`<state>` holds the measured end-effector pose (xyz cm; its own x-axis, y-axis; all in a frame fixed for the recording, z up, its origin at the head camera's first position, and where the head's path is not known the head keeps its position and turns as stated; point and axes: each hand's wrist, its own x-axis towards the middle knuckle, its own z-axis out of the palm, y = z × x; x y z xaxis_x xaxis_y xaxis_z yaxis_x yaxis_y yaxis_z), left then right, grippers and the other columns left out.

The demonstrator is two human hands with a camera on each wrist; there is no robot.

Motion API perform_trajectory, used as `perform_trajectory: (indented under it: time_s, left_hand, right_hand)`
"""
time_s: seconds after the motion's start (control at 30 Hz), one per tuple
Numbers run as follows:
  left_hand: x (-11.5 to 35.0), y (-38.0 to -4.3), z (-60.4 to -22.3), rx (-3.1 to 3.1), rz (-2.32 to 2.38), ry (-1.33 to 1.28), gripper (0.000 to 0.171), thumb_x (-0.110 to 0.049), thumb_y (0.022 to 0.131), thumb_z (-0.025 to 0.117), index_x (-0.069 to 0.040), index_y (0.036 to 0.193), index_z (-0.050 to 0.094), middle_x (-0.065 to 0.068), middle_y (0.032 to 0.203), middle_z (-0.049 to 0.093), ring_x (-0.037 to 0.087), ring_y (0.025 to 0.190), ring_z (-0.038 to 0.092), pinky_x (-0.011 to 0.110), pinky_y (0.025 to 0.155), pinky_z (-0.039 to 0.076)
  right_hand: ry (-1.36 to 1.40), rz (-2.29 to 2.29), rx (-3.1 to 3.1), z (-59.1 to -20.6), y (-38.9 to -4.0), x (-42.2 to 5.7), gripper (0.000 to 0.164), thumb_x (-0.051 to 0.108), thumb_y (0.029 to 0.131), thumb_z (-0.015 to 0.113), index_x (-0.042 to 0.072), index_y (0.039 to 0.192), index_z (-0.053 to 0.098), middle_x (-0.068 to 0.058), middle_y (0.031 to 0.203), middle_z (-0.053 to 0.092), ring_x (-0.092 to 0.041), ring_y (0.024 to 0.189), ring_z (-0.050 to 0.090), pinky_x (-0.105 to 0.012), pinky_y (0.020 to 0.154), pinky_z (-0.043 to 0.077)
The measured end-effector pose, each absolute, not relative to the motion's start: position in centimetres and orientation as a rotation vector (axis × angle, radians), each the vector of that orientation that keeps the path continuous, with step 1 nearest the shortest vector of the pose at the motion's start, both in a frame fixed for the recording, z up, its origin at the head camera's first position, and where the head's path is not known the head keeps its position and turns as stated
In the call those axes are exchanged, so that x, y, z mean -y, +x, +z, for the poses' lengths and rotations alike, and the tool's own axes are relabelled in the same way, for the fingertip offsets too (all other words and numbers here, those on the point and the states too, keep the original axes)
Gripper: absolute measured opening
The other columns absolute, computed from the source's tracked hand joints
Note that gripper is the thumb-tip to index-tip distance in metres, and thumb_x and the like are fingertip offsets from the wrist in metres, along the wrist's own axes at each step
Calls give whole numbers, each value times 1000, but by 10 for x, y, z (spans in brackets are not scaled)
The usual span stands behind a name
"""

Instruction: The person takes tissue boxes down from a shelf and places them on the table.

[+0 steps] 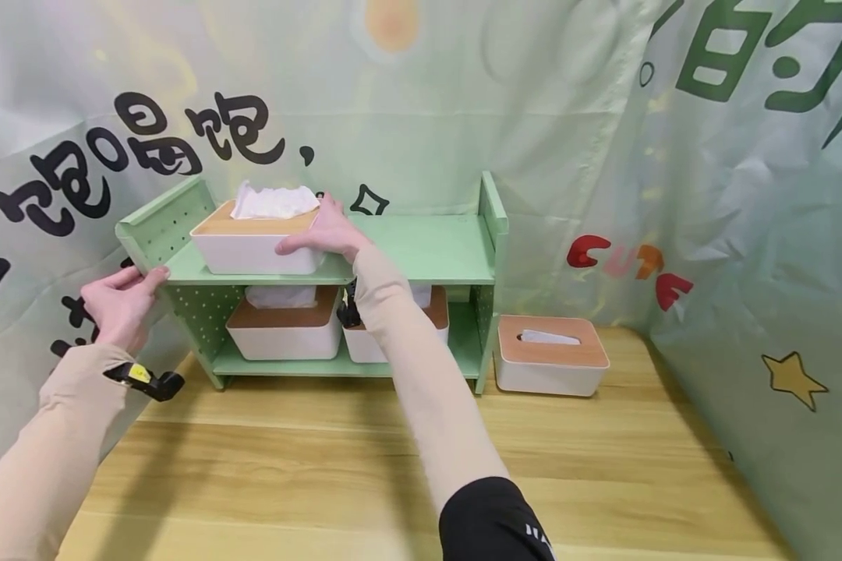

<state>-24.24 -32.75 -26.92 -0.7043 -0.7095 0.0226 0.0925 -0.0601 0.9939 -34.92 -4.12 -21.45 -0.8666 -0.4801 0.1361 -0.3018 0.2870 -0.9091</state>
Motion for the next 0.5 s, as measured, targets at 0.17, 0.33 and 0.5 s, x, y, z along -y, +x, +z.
perform_trajectory:
  time_s: [0.17,0.33,0.5]
  left_hand:
    - [326,-244,-268,1654,-1825,640,49,-8,83,79,-4,130,65,-23,55,64,-7,58,64,6,59,52]
    - [328,-243,-271,1622,-1840,630,50,-5,83,79,-2,130,64,-22,55,64,-7,58,64,6,59,53]
    - [328,-241,-272,1607,-1852,624,50,-4,83,78,-2,131,63,-22,55,65,-7,58,64,6,58,53]
  right_hand:
    - [-734,-1676,-2384,-214,-343,31,121,18,66,91,6,158,14,-10,155,33,-20,138,38,-33,127,25]
    - [-761,-1677,-2362,-218,-335,22,119,19,66,90,7,157,14,-9,150,39,-19,133,43,-34,124,30]
    - [-775,-1707,-2311,-222,-329,12,123,18,67,89,7,159,8,-10,153,40,-19,136,41,-35,126,26]
